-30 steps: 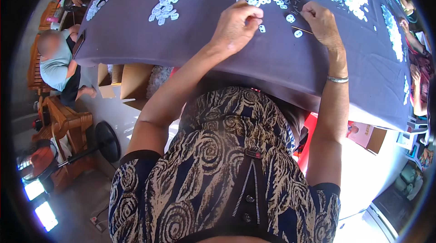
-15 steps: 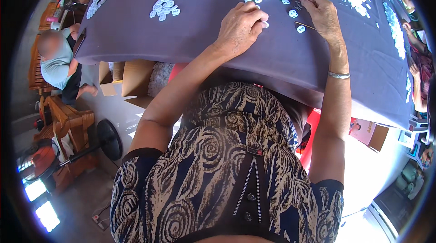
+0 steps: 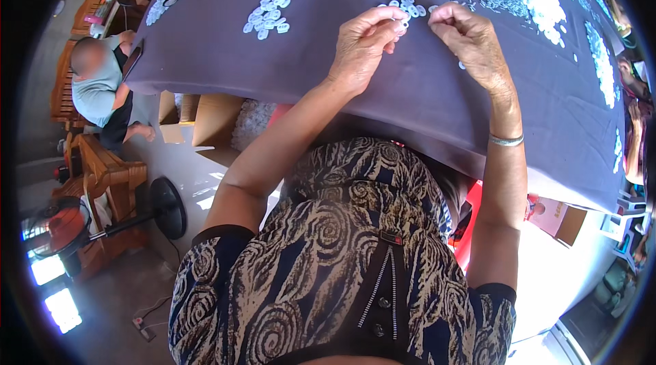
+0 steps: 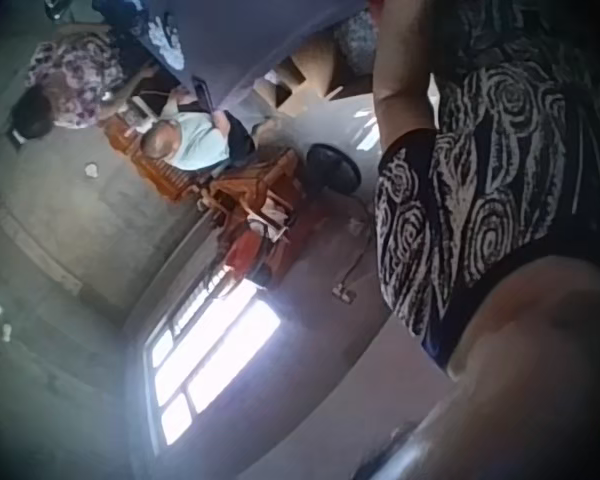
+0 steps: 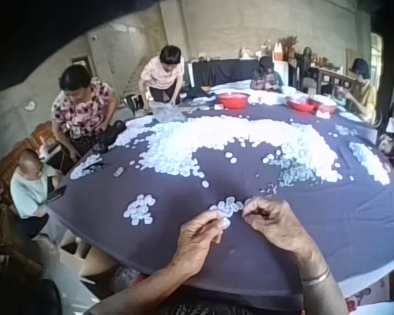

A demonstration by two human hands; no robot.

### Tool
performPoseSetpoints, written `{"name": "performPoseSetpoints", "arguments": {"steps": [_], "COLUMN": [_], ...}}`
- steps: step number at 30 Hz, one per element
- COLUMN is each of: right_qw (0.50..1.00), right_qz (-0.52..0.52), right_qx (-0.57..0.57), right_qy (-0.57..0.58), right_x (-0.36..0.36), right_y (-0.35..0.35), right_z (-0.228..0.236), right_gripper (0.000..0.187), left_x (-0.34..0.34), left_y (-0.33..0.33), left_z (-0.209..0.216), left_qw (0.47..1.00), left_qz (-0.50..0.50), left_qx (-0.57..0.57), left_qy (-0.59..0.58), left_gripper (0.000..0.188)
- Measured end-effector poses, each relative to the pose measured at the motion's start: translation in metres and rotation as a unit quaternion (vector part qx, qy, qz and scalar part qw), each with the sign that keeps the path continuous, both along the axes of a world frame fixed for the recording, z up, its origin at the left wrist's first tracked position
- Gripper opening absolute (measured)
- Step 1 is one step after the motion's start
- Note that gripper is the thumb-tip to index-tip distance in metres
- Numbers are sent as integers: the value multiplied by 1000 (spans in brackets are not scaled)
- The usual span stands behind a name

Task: The recorder is sorting and threading small white plastic fasteners onto a thin wire at a workshop table.

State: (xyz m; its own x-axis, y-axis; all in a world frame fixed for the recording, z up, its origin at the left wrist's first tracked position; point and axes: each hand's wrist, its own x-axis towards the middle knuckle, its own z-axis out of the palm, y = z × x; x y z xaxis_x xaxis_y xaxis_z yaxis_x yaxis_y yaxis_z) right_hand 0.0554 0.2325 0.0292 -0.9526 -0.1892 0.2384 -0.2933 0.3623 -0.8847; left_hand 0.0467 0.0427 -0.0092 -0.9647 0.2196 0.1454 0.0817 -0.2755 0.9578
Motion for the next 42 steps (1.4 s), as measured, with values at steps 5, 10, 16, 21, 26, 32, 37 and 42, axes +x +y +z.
{"name": "performPoseSetpoints", "arguments": {"steps": [5,10,16,21,26,32,37,42], "right_qw": [999,999,980,974,988,994,992,987], "right_qz": [44,19,14,12,-26,6,29,60], "right_qx": [-5,5,77,103,59,-86,-68,-93], "right_qy": [2,38,183,202,141,-68,-104,-115], "right_x": [-1,-1,6,6,6,7,8,4], "right_y": [-17,-26,-31,-30,-31,-28,-23,-16], "right_z": [-11,-14,0,0,-3,2,7,4], "right_gripper": [8,12,15,13,10,9,11,11], "left_x": [5,7,4,1,9,10,10,11], "left_y": [2,1,-2,-7,0,1,-1,-1], "left_z": [4,12,11,9,15,12,15,17], "left_qw": [998,999,996,968,989,986,983,992], "left_qz": [-10,17,-23,-115,-36,49,51,23], "left_qx": [48,29,67,145,101,-76,-95,-75], "left_qy": [-36,-33,-61,-168,-100,137,146,95], "left_gripper": [13,12,10,10,12,15,14,11]}}
